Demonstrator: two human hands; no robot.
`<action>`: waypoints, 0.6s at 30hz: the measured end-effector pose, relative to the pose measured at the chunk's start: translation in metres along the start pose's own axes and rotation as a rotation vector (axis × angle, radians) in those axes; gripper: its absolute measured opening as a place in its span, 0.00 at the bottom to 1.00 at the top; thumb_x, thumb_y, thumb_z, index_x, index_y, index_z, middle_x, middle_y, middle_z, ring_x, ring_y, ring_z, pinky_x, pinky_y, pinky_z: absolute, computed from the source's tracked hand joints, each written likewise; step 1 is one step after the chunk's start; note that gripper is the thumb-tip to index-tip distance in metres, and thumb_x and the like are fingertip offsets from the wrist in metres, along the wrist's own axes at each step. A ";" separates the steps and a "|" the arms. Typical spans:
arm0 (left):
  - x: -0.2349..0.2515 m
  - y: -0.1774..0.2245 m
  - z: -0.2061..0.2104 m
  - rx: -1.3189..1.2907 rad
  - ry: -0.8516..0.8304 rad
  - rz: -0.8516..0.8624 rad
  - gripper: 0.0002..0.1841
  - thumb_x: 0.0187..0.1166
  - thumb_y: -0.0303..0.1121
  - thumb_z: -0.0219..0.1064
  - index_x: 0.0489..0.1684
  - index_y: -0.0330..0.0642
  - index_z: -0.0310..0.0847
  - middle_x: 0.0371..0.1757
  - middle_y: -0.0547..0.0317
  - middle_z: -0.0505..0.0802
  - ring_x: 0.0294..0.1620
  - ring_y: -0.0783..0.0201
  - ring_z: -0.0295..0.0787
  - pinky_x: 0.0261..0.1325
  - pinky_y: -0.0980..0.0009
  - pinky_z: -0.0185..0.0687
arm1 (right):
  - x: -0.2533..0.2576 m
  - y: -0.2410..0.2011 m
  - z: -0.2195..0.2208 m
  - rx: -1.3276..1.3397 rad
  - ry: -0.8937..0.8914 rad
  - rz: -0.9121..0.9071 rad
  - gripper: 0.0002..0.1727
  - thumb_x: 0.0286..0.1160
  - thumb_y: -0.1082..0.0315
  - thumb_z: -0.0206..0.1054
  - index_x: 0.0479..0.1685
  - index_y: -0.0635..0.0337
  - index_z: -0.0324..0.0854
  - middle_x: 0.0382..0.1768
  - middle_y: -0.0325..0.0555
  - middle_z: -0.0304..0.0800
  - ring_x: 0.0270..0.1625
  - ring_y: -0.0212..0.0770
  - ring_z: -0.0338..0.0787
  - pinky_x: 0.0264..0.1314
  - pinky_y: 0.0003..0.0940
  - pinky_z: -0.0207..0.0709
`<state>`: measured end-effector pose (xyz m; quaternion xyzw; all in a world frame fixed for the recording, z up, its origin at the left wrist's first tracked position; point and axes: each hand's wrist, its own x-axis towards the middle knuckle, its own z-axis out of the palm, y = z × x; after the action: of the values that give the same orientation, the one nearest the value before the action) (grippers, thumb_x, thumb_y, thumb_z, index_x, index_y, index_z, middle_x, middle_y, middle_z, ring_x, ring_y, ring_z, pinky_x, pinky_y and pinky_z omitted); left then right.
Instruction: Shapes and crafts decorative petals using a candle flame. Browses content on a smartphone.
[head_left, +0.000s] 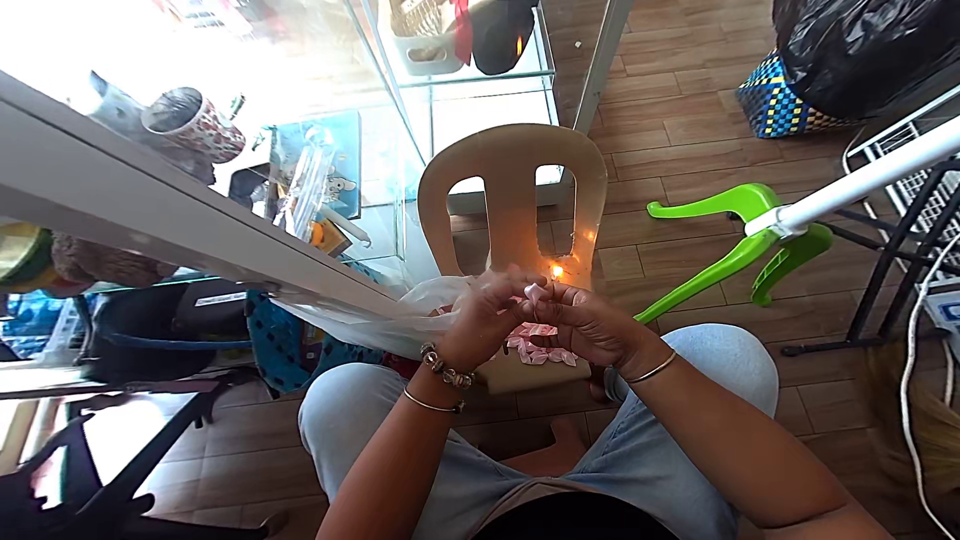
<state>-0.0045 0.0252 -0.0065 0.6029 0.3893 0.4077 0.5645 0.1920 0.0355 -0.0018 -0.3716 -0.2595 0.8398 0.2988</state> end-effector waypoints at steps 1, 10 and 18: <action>0.000 -0.001 -0.001 -0.033 0.003 0.014 0.08 0.78 0.21 0.67 0.50 0.39 0.87 0.65 0.58 0.88 0.61 0.68 0.86 0.61 0.69 0.87 | 0.000 0.001 0.000 0.009 0.010 0.005 0.06 0.81 0.74 0.65 0.49 0.55 0.78 0.46 0.42 0.88 0.50 0.39 0.90 0.58 0.40 0.85; 0.005 -0.005 0.017 -0.313 0.234 -0.041 0.09 0.82 0.24 0.63 0.47 0.54 0.84 0.55 0.71 0.89 0.55 0.75 0.85 0.57 0.74 0.83 | 0.000 -0.001 0.005 -0.298 0.098 -0.440 0.03 0.82 0.67 0.66 0.48 0.51 0.83 0.41 0.35 0.86 0.42 0.28 0.85 0.47 0.25 0.81; 0.008 -0.007 0.022 -0.234 0.240 -0.024 0.08 0.81 0.22 0.65 0.46 0.49 0.84 0.49 0.69 0.89 0.50 0.74 0.86 0.55 0.75 0.85 | 0.001 0.009 0.002 -0.543 0.212 -0.656 0.03 0.79 0.70 0.70 0.44 0.59 0.86 0.34 0.36 0.89 0.32 0.24 0.84 0.34 0.18 0.78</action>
<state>0.0193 0.0250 -0.0137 0.4753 0.4108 0.5126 0.5853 0.1869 0.0301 -0.0068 -0.4187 -0.5430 0.5590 0.4663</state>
